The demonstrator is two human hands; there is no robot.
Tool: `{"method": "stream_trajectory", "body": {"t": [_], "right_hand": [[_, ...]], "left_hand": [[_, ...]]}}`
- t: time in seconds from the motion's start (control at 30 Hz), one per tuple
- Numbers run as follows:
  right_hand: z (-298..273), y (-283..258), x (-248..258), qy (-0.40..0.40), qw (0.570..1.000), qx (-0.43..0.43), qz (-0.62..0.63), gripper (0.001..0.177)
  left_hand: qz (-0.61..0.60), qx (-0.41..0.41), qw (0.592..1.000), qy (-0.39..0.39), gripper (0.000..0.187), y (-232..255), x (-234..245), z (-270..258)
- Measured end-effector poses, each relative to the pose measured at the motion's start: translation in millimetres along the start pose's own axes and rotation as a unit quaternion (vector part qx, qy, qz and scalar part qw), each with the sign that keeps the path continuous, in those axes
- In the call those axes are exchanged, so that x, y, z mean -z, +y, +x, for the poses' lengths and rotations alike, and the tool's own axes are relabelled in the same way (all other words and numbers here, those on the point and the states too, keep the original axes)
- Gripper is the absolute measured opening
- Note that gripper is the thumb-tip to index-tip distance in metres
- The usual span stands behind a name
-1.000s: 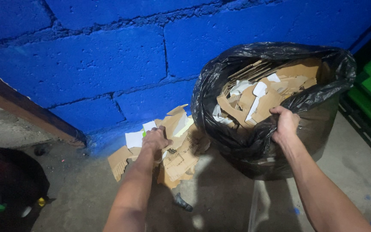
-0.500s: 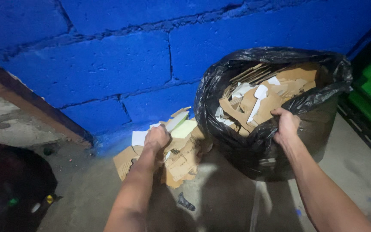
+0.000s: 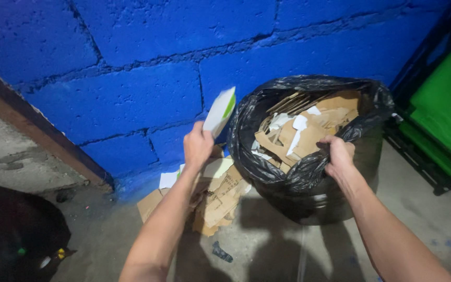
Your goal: The person picks up pieces of cardboard and paper from the floor and places them into a black trash bag before tying the bag closed.
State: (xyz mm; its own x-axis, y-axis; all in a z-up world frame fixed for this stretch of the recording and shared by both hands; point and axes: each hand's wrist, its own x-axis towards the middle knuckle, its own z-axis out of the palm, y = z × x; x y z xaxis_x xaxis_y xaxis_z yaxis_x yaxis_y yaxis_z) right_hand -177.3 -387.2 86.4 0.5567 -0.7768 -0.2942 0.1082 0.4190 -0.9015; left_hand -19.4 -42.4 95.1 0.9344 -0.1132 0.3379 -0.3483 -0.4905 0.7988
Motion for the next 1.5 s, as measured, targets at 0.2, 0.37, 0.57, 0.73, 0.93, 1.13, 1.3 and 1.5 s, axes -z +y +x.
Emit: {"method": "stream_trajectory", "body": {"t": [0.2, 0.37, 0.57, 0.73, 0.93, 1.13, 1.3, 1.5], "right_hand": [[-4, -17, 10, -0.028, 0.999, -0.004, 0.034, 0.016], [-19, -34, 12, -0.026, 0.998, -0.009, 0.051, 0.016], [-34, -52, 14, -0.02, 0.997, -0.036, 0.07, 0.017], [-14, -45, 30, -0.039, 0.996, -0.02, 0.079, 0.015], [-19, -47, 27, -0.04, 0.995, -0.016, 0.094, 0.013], [-46, -56, 10, -0.049, 0.992, -0.053, 0.101, 0.018], [-31, -39, 9, -0.065, 0.992, -0.054, 0.094, 0.02], [-28, -27, 0, -0.053, 0.994, -0.057, 0.08, 0.02]], "left_hand": [[-0.11, -0.157, 0.98, 0.058, 0.035, 72, -21, -8], [-0.097, -0.239, 0.966, 0.022, 0.032, 104, -48, -25], [0.017, -0.326, 0.94, -0.094, 0.029, 113, -78, -45], [0.127, -0.364, 0.908, -0.165, 0.034, 102, -86, -64], [0.14, -0.313, 0.927, -0.15, 0.032, 93, -82, -51], [0.109, -0.281, 0.953, -0.033, 0.032, 68, -65, -36], [0.106, -0.216, 0.97, 0.023, 0.033, 43, -42, -26], [0.165, -0.131, 0.978, -0.01, 0.039, -4, -27, -19]]}}
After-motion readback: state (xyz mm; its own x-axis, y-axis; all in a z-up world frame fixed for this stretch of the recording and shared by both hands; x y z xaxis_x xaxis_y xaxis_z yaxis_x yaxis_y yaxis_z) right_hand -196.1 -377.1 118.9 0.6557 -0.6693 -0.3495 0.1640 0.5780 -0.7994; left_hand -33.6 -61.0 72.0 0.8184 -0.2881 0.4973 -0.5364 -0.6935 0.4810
